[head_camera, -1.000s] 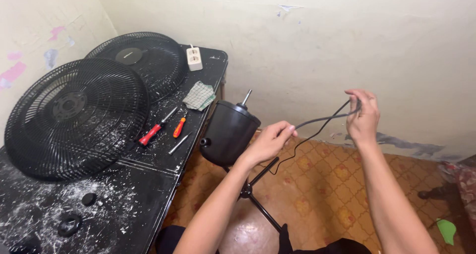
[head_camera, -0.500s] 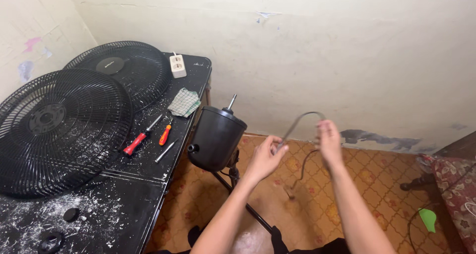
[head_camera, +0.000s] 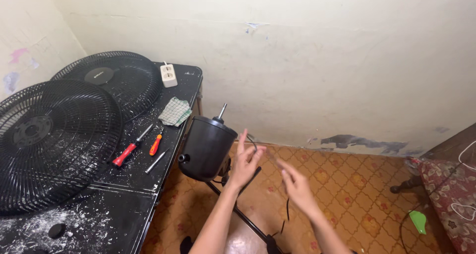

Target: The person uses a screwdriver to remove screws from the back of a standing fan motor housing, places the screws on the table, and then wraps the fan's power cord around the stand.

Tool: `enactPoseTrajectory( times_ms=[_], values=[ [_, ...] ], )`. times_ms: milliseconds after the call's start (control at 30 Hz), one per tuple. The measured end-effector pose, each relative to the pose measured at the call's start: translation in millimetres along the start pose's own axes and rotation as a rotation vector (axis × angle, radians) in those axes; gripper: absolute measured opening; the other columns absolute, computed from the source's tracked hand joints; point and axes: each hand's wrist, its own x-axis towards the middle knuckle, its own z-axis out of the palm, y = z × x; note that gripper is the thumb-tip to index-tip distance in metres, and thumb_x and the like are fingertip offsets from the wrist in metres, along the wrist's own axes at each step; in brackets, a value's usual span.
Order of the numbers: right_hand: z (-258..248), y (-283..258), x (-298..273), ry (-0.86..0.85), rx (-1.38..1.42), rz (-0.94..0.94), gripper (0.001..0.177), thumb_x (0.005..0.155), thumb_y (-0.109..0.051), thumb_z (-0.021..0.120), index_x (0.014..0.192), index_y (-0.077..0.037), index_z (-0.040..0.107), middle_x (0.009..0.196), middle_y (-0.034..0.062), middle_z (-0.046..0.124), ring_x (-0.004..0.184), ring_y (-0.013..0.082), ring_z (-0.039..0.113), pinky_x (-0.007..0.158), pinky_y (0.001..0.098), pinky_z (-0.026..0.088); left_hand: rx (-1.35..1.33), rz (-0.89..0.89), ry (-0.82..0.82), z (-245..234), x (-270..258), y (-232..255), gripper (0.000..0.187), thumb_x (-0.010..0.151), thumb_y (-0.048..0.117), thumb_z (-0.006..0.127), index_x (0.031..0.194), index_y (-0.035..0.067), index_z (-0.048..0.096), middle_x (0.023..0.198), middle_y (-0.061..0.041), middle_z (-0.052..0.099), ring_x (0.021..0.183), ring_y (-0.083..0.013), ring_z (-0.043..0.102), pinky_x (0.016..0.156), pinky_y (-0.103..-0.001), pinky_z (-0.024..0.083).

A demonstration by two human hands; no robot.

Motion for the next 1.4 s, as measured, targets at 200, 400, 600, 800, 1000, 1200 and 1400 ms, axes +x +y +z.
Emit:
enactPoseTrajectory(
  times_ms=[200, 400, 600, 800, 1000, 1200, 1400],
  values=[
    [-5.9, -15.9, 1.3, -0.155, -0.359, -0.480, 0.018, 0.098, -0.011, 0.058, 0.112, -0.006, 0.068, 0.093, 0.0116, 0.070, 0.083, 0.0154, 0.062, 0.073, 0.0315, 0.051, 0.368, 0.372, -0.406, -8.2, -8.6, 24.4, 0.019, 0.080, 0.018, 0.068, 0.094, 0.004, 0.064, 0.142, -0.019, 0.058, 0.151, -0.0435, 0.036, 0.126, -0.060, 0.018],
    [-17.3, -13.7, 31.2, -0.165, -0.031, -0.225, 0.022, 0.101, -0.009, 0.057, 0.120, -0.006, 0.048, 0.083, 0.0061, 0.058, 0.075, 0.0148, 0.055, 0.066, 0.0321, 0.046, 0.234, -0.053, -0.536, -1.2, -20.5, 12.4, 0.022, 0.097, 0.024, 0.061, 0.103, 0.005, 0.053, 0.103, -0.017, 0.067, 0.099, -0.0369, 0.069, 0.085, -0.047, 0.055],
    [-10.1, 28.2, 46.1, -0.221, 0.313, -0.207, 0.028, 0.102, -0.007, 0.054, 0.130, -0.007, 0.047, 0.091, 0.0049, 0.058, 0.085, 0.0118, 0.060, 0.076, 0.0293, 0.052, -0.419, -0.323, -0.255, 9.2, -17.0, -14.0, 0.011, 0.106, 0.019, 0.046, 0.111, 0.011, 0.041, 0.080, -0.004, 0.060, 0.063, -0.0140, 0.061, 0.059, -0.030, 0.053],
    [23.9, 60.9, 29.2, -0.146, -0.101, -0.332, 0.017, 0.102, -0.009, 0.061, 0.113, 0.000, 0.070, 0.103, 0.0099, 0.075, 0.099, 0.0121, 0.071, 0.086, 0.0287, 0.056, -0.318, -0.424, -0.105, 5.5, -21.7, -32.4, 0.026, 0.108, 0.025, 0.048, 0.123, 0.007, 0.059, 0.074, -0.003, 0.054, 0.056, -0.0082, 0.050, 0.050, -0.024, 0.042],
    [38.9, 19.5, 24.2, -0.012, 0.329, 0.020, 0.010, 0.093, -0.003, 0.066, 0.103, -0.003, 0.063, 0.074, 0.0062, 0.074, 0.061, 0.0120, 0.070, 0.057, 0.0289, 0.059, -0.147, -0.241, -0.126, 13.1, -29.4, -29.3, 0.040, 0.104, 0.040, 0.063, 0.118, 0.002, 0.060, 0.084, 0.000, 0.058, 0.074, -0.0084, 0.054, 0.065, -0.025, 0.047],
    [60.1, -1.0, 25.1, 0.026, 0.098, -0.043, 0.026, 0.085, 0.000, 0.061, 0.108, -0.008, 0.069, 0.063, 0.0040, 0.071, 0.055, 0.0124, 0.068, 0.051, 0.0289, 0.057, -0.278, -0.526, -0.255, 19.1, -31.2, -24.6, 0.050, 0.094, 0.052, 0.062, 0.110, 0.005, 0.056, 0.077, -0.003, 0.058, 0.067, -0.0186, 0.054, 0.059, -0.034, 0.045],
    [88.9, 53.8, 19.6, 0.236, -0.007, -0.103, 0.041, 0.090, -0.020, 0.088, 0.097, 0.002, 0.054, 0.080, 0.0121, 0.054, 0.071, 0.0165, 0.049, 0.063, 0.0328, 0.045, -0.395, -0.394, -0.100, 4.7, -19.3, -39.1, 0.060, 0.106, 0.060, 0.038, 0.102, 0.004, 0.058, 0.081, -0.003, 0.065, 0.075, -0.0111, 0.065, 0.067, -0.026, 0.052]
  ],
)
